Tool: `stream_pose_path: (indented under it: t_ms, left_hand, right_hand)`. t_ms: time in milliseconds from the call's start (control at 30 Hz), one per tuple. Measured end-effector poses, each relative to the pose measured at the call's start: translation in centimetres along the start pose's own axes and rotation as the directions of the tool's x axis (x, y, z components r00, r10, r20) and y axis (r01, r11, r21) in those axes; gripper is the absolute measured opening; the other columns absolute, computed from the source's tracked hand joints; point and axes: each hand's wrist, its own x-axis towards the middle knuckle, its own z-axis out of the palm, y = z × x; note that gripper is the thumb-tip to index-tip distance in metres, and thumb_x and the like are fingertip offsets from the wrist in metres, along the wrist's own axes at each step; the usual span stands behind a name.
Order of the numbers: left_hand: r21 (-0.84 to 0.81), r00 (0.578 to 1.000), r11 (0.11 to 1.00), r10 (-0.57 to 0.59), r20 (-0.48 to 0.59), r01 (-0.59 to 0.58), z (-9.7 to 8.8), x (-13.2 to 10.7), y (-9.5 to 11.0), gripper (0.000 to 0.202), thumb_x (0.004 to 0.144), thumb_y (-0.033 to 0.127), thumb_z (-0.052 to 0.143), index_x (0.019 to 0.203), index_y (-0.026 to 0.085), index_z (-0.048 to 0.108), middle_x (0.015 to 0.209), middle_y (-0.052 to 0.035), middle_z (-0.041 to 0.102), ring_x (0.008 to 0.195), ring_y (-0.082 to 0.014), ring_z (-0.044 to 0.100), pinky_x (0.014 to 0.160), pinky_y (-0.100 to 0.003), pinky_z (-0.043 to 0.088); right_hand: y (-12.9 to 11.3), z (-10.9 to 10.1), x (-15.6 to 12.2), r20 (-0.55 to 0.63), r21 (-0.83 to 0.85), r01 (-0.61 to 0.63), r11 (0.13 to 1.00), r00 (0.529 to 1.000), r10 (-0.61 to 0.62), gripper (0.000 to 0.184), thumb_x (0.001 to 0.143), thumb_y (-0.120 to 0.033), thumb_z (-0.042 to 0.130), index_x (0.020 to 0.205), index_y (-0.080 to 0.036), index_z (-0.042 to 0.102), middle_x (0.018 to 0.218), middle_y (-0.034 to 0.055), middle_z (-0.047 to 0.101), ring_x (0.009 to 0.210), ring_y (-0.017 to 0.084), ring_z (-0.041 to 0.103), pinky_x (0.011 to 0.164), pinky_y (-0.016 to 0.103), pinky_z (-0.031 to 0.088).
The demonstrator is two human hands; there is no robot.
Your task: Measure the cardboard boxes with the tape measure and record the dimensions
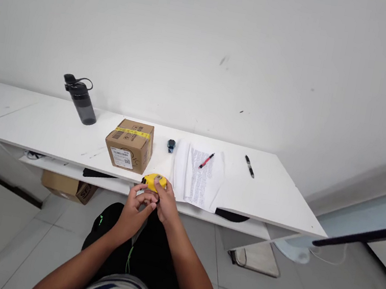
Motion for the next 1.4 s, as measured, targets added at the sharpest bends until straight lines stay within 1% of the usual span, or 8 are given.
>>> stream_pose_path:
  t_ms: [233,400,433,567,800,933,1100,1400]
  left_hand:
    - [0.389,0.954,0.887,0.294,-0.057,-0.250,-4.9,2.6,3.9,0.044,0.087,0.034,0.061,0.128,0.023,0.049,0.112,-0.0082,0.066,0.108,-0.0209,0.062,0.101,-0.039,0.044]
    - [0.472,0.792,0.875,0.364,-0.490,-0.110,-11.0,10.2,5.9,0.045,0.087,0.045,0.058,0.125,0.020,0.053,0.133,-0.0130,0.054,0.128,-0.0263,0.048,0.108,-0.043,0.038]
    - [0.407,0.798,0.909,0.308,-0.517,-0.088,-12.0,11.6,5.9,0.054,0.084,0.047,0.063,0.130,0.020,0.050,0.139,-0.0139,0.049,0.132,-0.0275,0.044,0.108,-0.043,0.039]
    - [0.120,0.962,0.982,0.169,-0.214,-0.146,-13.9,14.3,5.1,0.083,0.077,0.043,0.071,0.148,0.024,0.031,0.151,-0.0145,0.039,0.130,-0.0274,0.049,0.103,-0.041,0.046]
    - [-0.003,0.986,0.992,0.127,-0.104,-0.128,-14.3,14.3,4.9,0.099,0.074,0.038,0.076,0.154,0.028,0.019,0.143,-0.0143,0.048,0.116,-0.0259,0.061,0.093,-0.037,0.054]
    - [-0.006,0.971,0.995,0.098,-0.216,-0.102,-13.7,14.7,4.1,0.094,0.076,0.035,0.073,0.153,0.029,0.020,0.141,-0.0127,0.051,0.111,-0.0239,0.064,0.092,-0.037,0.054]
    - [-0.059,0.936,0.993,0.078,-0.343,-0.105,-12.6,15.1,3.6,0.083,0.078,0.034,0.069,0.151,0.027,0.029,0.134,-0.0100,0.058,0.106,-0.0220,0.066,0.091,-0.035,0.053]
    - [-0.094,0.917,0.995,-0.008,-0.400,-0.032,-12.1,15.4,5.5,0.056,0.073,0.032,0.070,0.127,0.019,0.061,0.103,-0.0060,0.073,0.085,-0.0214,0.070,0.080,-0.035,0.055]
  right_hand:
    - [-6.4,5.6,1.7,0.135,-0.057,0.332,0.941,0.937,-0.323,0.067,0.073,-0.046,0.075,0.127,-0.033,0.038,0.104,-0.0003,0.064,0.064,0.013,0.066,0.057,0.028,0.056]
    - [-9.5,11.5,8.4,0.356,-0.378,0.597,0.708,0.799,-0.485,0.075,0.073,-0.045,0.073,0.136,-0.030,0.034,0.112,0.0041,0.060,0.081,0.016,0.064,0.067,0.030,0.056]
    - [-9.6,12.6,9.8,0.428,-0.425,0.619,0.660,0.781,-0.456,0.075,0.073,-0.044,0.072,0.137,-0.028,0.036,0.115,0.0051,0.059,0.090,0.018,0.063,0.074,0.032,0.056]
    - [-9.2,15.6,13.6,0.611,-0.567,0.676,0.471,0.728,-0.310,0.057,0.072,-0.042,0.070,0.123,-0.024,0.050,0.111,0.0034,0.063,0.099,0.020,0.059,0.086,0.036,0.051]
    - [-8.0,17.2,14.2,0.749,-0.573,0.744,0.343,0.646,-0.150,0.044,0.076,-0.046,0.065,0.110,-0.023,0.048,0.102,0.0004,0.062,0.089,0.017,0.058,0.079,0.031,0.048]
    - [-7.4,17.0,14.0,0.726,-0.630,0.742,0.228,0.667,-0.167,0.047,0.076,-0.046,0.065,0.113,-0.025,0.046,0.096,-0.0010,0.062,0.085,0.018,0.058,0.079,0.034,0.047]
    - [-7.1,16.5,14.3,0.717,-0.615,0.744,0.259,0.665,-0.207,0.047,0.074,-0.045,0.066,0.111,-0.026,0.045,0.095,-0.0021,0.061,0.084,0.018,0.058,0.078,0.034,0.046]
    - [-7.3,16.6,14.9,0.602,-0.570,0.645,0.510,0.750,-0.275,0.044,0.072,-0.043,0.065,0.107,-0.023,0.046,0.100,-0.0005,0.060,0.090,0.017,0.058,0.082,0.032,0.048]
